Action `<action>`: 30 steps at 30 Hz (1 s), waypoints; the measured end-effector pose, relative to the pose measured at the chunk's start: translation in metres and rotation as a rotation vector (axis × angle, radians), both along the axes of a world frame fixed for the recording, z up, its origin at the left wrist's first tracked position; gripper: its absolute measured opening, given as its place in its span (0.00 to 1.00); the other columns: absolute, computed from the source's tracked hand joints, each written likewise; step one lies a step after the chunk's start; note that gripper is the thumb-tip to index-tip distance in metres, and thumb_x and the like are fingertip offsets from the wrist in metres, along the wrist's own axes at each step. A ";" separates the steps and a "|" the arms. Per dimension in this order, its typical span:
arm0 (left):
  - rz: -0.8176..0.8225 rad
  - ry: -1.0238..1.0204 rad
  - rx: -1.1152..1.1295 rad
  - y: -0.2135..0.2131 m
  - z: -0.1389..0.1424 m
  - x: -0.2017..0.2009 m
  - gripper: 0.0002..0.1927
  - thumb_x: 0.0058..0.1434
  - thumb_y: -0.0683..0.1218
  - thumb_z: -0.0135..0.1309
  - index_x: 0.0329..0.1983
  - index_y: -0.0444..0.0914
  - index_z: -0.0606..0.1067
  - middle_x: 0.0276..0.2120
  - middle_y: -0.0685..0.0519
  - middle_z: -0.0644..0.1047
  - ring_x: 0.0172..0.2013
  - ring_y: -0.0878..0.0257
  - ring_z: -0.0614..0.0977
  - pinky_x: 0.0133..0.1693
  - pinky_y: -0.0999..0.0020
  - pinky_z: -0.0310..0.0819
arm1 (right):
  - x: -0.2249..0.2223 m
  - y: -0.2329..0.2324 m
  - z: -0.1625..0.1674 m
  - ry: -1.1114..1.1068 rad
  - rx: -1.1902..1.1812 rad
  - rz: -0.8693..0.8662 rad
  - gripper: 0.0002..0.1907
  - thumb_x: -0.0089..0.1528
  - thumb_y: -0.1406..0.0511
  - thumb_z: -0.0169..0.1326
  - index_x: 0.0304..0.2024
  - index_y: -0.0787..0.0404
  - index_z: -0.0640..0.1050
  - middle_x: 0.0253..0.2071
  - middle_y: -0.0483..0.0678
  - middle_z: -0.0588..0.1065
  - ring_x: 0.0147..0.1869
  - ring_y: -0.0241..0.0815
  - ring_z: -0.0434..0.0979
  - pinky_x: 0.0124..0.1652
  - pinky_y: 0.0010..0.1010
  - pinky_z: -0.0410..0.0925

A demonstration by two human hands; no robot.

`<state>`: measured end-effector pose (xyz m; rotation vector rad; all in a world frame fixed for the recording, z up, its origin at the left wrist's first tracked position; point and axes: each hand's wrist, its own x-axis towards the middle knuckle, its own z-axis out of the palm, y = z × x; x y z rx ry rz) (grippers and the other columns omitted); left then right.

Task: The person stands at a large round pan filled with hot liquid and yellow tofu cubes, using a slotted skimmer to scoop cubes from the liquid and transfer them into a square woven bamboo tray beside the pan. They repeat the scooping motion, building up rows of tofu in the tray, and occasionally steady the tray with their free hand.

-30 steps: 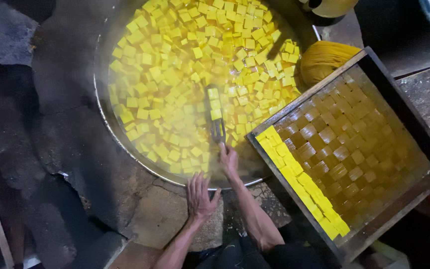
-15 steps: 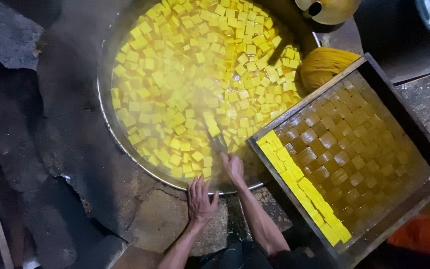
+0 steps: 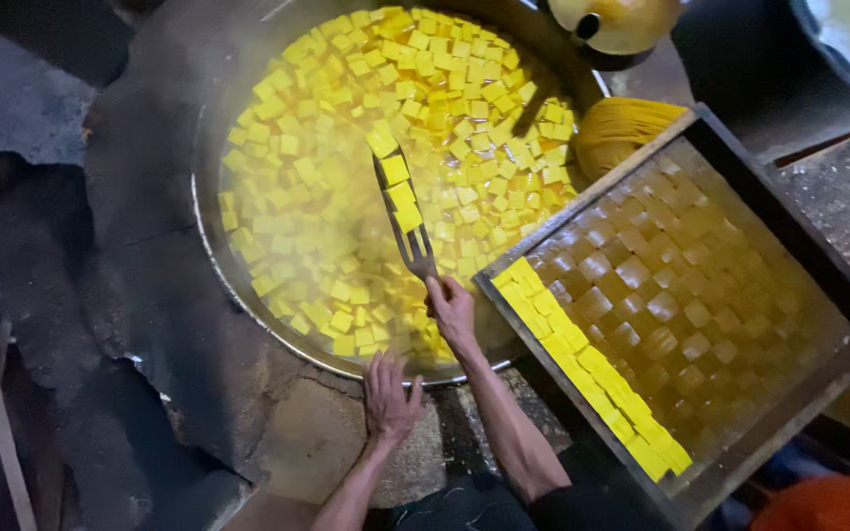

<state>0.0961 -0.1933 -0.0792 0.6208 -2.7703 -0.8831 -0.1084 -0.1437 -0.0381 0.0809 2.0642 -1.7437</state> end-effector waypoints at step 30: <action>-0.187 0.395 0.036 0.071 0.051 -0.220 0.23 0.62 0.44 0.57 0.60 0.37 0.71 0.61 0.42 0.71 0.62 0.45 0.71 0.64 0.46 0.60 | 0.016 0.384 0.024 0.534 1.067 0.167 0.17 0.66 0.52 0.56 0.48 0.56 0.80 0.37 0.56 0.80 0.36 0.58 0.80 0.34 0.46 0.72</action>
